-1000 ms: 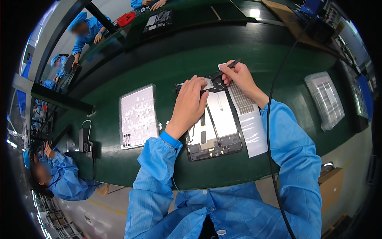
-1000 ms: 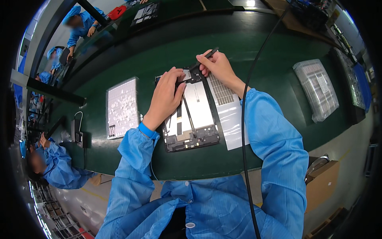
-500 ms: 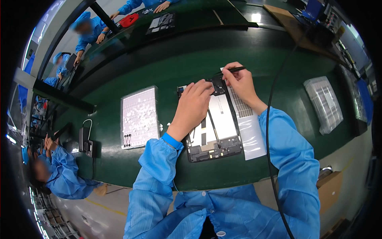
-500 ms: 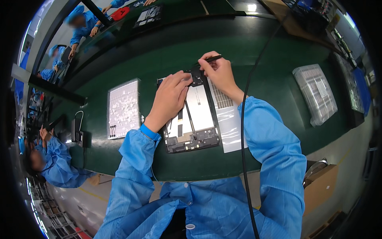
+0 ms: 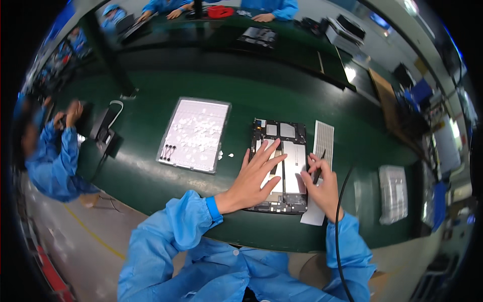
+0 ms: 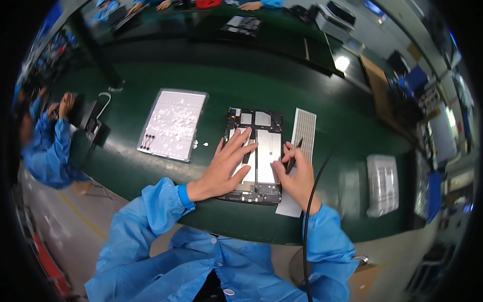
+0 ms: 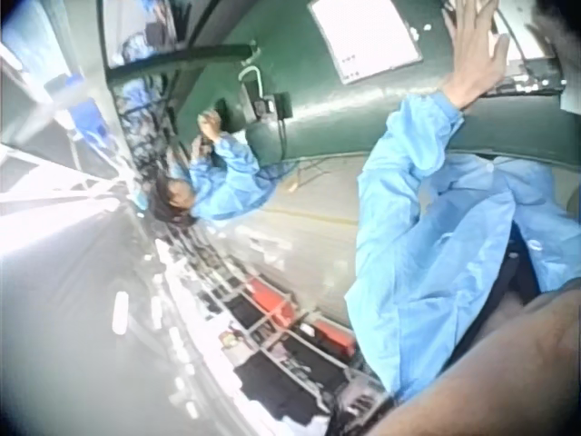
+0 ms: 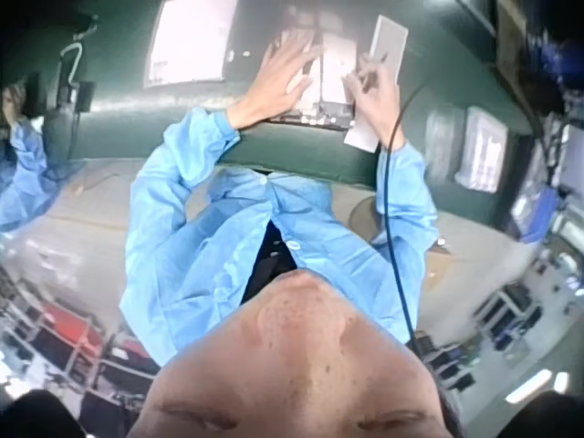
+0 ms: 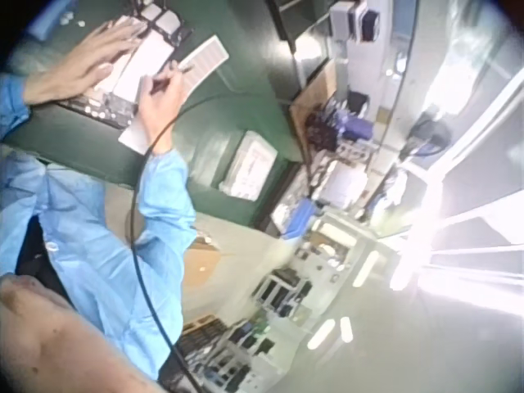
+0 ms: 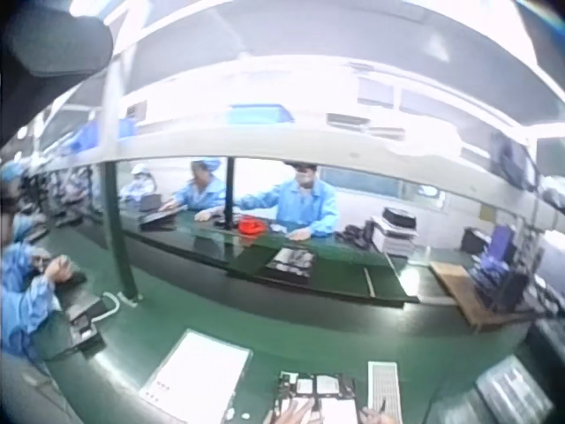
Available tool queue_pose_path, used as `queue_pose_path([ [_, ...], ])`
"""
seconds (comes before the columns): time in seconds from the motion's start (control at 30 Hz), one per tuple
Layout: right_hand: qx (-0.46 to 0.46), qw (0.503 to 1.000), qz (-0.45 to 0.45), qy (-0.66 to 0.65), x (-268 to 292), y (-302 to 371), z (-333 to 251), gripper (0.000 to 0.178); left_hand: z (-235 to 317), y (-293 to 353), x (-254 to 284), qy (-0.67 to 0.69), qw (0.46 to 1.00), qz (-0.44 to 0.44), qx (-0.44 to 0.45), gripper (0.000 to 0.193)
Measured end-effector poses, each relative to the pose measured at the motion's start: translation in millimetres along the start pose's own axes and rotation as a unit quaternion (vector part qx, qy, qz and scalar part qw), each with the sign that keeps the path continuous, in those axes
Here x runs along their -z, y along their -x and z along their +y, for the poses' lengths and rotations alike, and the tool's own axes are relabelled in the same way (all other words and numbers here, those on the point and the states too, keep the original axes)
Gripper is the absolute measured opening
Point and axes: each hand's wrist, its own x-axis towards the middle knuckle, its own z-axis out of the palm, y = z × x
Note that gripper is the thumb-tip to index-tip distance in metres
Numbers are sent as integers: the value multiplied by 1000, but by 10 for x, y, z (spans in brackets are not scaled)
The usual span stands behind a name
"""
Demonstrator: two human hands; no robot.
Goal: Assembling internal components of a tablet device on an industrial production line.
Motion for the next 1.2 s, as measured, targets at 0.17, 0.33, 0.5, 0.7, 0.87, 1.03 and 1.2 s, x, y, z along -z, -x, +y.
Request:
queue_pose_path([
  [0.17,-75,959,36,-271,-11,-257,-527,33,-145,17,13,155,982,92,-54,55],
  [0.33,-142,896,121,-404,-124,-1156,-411,28,-120,35,291,157,956,207,-134,59],
  [0.5,-134,907,177,-358,-867,-2383,140,25,-141,201,273,170,957,161,-172,52],
  [0.7,-111,920,191,-324,-2186,-3162,238,37,-183,215,329,209,953,134,-174,47],
  [0.87,28,977,137,-160,-2314,-3412,207,28,-229,230,346,245,948,114,-167,44],
  [1.03,192,946,9,262,-1681,-4484,500,39,-218,204,352,267,945,89,-164,38],
  [1.2,249,819,-132,500,-2054,-5156,562,48,-225,272,281,273,952,64,-120,33],
])
